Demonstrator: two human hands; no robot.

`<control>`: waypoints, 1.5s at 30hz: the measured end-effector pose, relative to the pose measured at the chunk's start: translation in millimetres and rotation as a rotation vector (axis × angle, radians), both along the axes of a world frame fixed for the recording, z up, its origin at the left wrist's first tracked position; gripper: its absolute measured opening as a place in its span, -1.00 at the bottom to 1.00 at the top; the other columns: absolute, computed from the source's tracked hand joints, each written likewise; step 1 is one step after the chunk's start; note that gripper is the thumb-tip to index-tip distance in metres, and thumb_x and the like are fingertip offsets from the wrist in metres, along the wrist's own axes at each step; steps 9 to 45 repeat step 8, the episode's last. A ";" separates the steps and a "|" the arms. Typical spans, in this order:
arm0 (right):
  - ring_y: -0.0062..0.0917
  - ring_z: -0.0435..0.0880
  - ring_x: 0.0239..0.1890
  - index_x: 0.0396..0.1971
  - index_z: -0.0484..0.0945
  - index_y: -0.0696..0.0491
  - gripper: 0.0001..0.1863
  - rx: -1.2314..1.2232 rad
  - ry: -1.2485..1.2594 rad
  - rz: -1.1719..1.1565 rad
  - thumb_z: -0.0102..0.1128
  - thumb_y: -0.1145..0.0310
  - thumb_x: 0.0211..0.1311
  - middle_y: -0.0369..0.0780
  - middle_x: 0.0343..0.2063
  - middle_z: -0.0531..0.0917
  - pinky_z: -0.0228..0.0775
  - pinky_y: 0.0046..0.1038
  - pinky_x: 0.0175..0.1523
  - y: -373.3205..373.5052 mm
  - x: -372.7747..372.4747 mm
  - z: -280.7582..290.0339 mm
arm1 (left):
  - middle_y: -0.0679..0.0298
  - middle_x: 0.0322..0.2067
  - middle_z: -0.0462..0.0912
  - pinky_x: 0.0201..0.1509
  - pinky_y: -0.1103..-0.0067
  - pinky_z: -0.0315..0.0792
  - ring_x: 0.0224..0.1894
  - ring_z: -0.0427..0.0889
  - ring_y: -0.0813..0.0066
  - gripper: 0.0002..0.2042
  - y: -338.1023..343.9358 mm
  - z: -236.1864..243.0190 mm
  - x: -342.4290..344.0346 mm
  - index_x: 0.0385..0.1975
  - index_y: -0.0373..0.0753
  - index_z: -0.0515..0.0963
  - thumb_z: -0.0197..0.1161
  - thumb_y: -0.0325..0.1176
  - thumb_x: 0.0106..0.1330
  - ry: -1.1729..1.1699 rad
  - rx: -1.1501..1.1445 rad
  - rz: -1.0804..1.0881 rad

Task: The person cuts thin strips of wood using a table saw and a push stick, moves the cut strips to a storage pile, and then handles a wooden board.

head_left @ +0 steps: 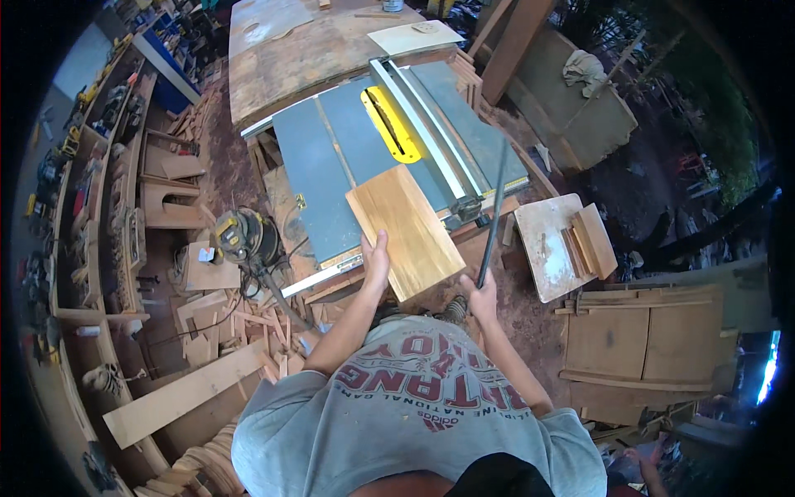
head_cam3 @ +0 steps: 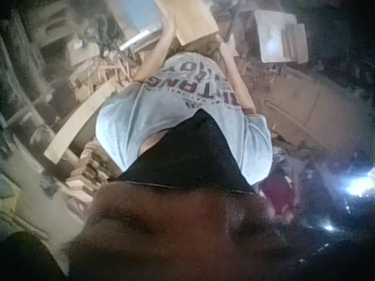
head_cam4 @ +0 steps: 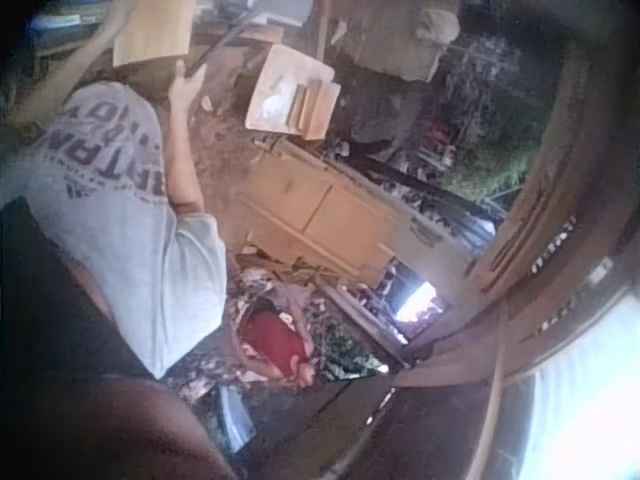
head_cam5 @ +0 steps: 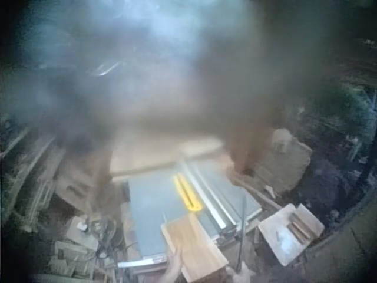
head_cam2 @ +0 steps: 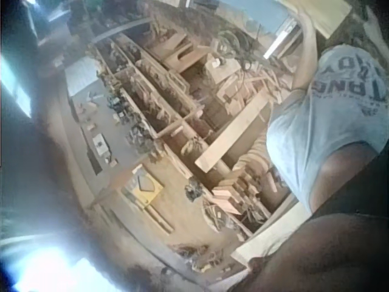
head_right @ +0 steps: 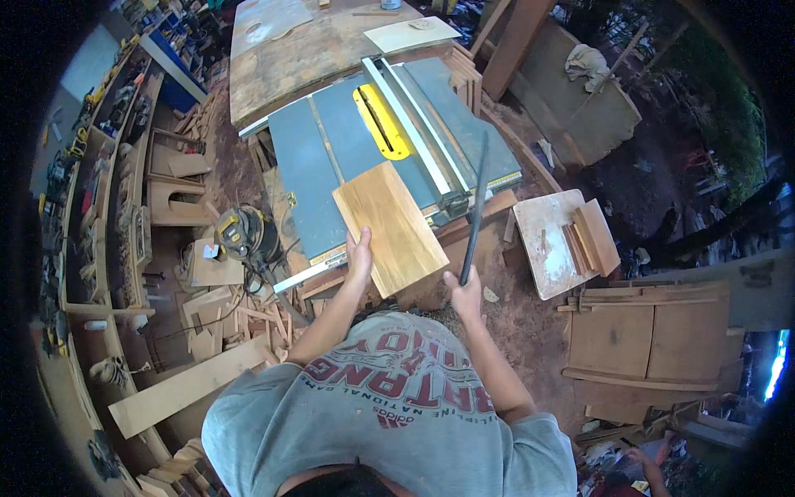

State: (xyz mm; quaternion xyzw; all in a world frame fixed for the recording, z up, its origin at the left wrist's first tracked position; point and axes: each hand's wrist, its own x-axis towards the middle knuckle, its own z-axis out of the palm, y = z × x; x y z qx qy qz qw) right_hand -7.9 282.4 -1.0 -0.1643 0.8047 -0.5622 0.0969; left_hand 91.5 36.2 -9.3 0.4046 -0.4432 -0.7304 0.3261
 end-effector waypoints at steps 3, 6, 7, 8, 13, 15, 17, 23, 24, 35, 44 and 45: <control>-0.65 0.50 -0.38 -0.36 0.29 -0.09 -0.67 -0.313 -0.577 0.022 0.36 0.47 0.31 -0.34 -0.36 0.49 0.41 -0.53 -0.28 -8.6 11.5 8.1 | 0.01 0.30 0.43 0.39 0.35 0.31 0.31 0.43 0.23 -0.43 8.6 1.5 -9.5 0.44 -0.32 0.17 0.16 -0.21 0.56 0.013 0.016 0.019; -0.57 0.57 -0.39 -0.31 0.28 -0.07 -0.66 -0.423 -0.836 -0.122 0.37 0.45 0.32 -0.34 -0.39 0.47 0.55 -0.43 -0.27 -26.0 12.6 35.4 | 0.02 0.34 0.38 0.45 0.35 0.25 0.35 0.38 0.23 -0.38 10.5 -11.6 -11.5 0.48 -0.29 0.09 0.16 -0.19 0.56 0.005 -0.007 -0.004; -0.55 0.57 -0.41 -0.29 0.27 -0.08 -0.65 -0.437 -0.875 -0.105 0.38 0.44 0.32 -0.34 -0.39 0.48 0.61 -0.37 -0.24 -21.4 10.5 25.9 | 0.01 0.37 0.35 0.48 0.34 0.22 0.38 0.36 0.22 -0.33 14.1 -15.0 -10.0 0.52 -0.30 0.05 0.16 -0.15 0.56 -0.034 -0.067 -0.010; -0.54 0.57 -0.43 -0.28 0.25 -0.09 -0.63 -0.462 -0.905 -0.106 0.38 0.44 0.32 -0.33 -0.39 0.49 0.68 -0.32 -0.20 -9.2 2.4 6.7 | 0.00 0.41 0.32 0.50 0.33 0.20 0.42 0.34 0.20 -0.28 20.0 -12.6 -16.6 0.55 -0.30 0.01 0.17 -0.11 0.55 -0.068 -0.128 -0.036; -0.54 0.57 -0.43 -0.28 0.25 -0.09 -0.63 -0.462 -0.905 -0.106 0.38 0.44 0.32 -0.33 -0.39 0.49 0.68 -0.32 -0.20 -9.2 2.4 6.7 | 0.00 0.41 0.32 0.50 0.33 0.20 0.42 0.34 0.20 -0.28 20.0 -12.6 -16.6 0.55 -0.30 0.01 0.17 -0.11 0.55 -0.068 -0.128 -0.036; -0.54 0.57 -0.43 -0.28 0.25 -0.09 -0.63 -0.462 -0.905 -0.106 0.38 0.44 0.32 -0.33 -0.39 0.49 0.68 -0.32 -0.20 -9.2 2.4 6.7 | 0.00 0.41 0.32 0.50 0.33 0.20 0.42 0.34 0.20 -0.28 20.0 -12.6 -16.6 0.55 -0.30 0.01 0.17 -0.11 0.55 -0.068 -0.128 -0.036; -0.54 0.57 -0.43 -0.28 0.25 -0.09 -0.63 -0.462 -0.905 -0.106 0.38 0.44 0.32 -0.33 -0.39 0.49 0.68 -0.32 -0.20 -9.2 2.4 6.7 | 0.00 0.41 0.32 0.50 0.33 0.20 0.42 0.34 0.20 -0.28 20.0 -12.6 -16.6 0.55 -0.30 0.01 0.17 -0.11 0.55 -0.068 -0.128 -0.036; -0.54 0.57 -0.43 -0.28 0.25 -0.09 -0.63 -0.462 -0.905 -0.106 0.38 0.44 0.32 -0.33 -0.39 0.49 0.68 -0.32 -0.20 -9.2 2.4 6.7 | 0.00 0.41 0.32 0.50 0.33 0.20 0.42 0.34 0.20 -0.28 20.0 -12.6 -16.6 0.55 -0.30 0.01 0.17 -0.11 0.55 -0.068 -0.128 -0.036; -0.54 0.57 -0.43 -0.28 0.25 -0.09 -0.63 -0.462 -0.905 -0.106 0.38 0.44 0.32 -0.33 -0.39 0.49 0.68 -0.32 -0.20 -9.2 2.4 6.7 | 0.00 0.41 0.32 0.50 0.33 0.20 0.42 0.34 0.20 -0.28 20.0 -12.6 -16.6 0.55 -0.30 0.01 0.17 -0.11 0.55 -0.068 -0.128 -0.036; -0.54 0.57 -0.43 -0.28 0.25 -0.09 -0.63 -0.462 -0.905 -0.106 0.38 0.44 0.32 -0.33 -0.39 0.49 0.68 -0.32 -0.20 -9.2 2.4 6.7 | 0.00 0.41 0.32 0.50 0.33 0.20 0.42 0.34 0.20 -0.28 20.0 -12.6 -16.6 0.55 -0.30 0.01 0.17 -0.11 0.55 -0.068 -0.128 -0.036; -0.54 0.57 -0.43 -0.28 0.25 -0.09 -0.63 -0.462 -0.905 -0.106 0.38 0.44 0.32 -0.33 -0.39 0.49 0.68 -0.32 -0.20 -9.2 2.4 6.7 | 0.00 0.41 0.32 0.50 0.33 0.20 0.42 0.34 0.20 -0.28 20.0 -12.6 -16.6 0.55 -0.30 0.01 0.17 -0.11 0.55 -0.068 -0.128 -0.036; -0.54 0.57 -0.43 -0.28 0.25 -0.09 -0.63 -0.462 -0.905 -0.106 0.38 0.44 0.32 -0.33 -0.39 0.49 0.68 -0.32 -0.20 -9.2 2.4 6.7 | 0.00 0.41 0.32 0.50 0.33 0.20 0.42 0.34 0.20 -0.28 20.0 -12.6 -16.6 0.55 -0.30 0.01 0.17 -0.11 0.55 -0.068 -0.128 -0.036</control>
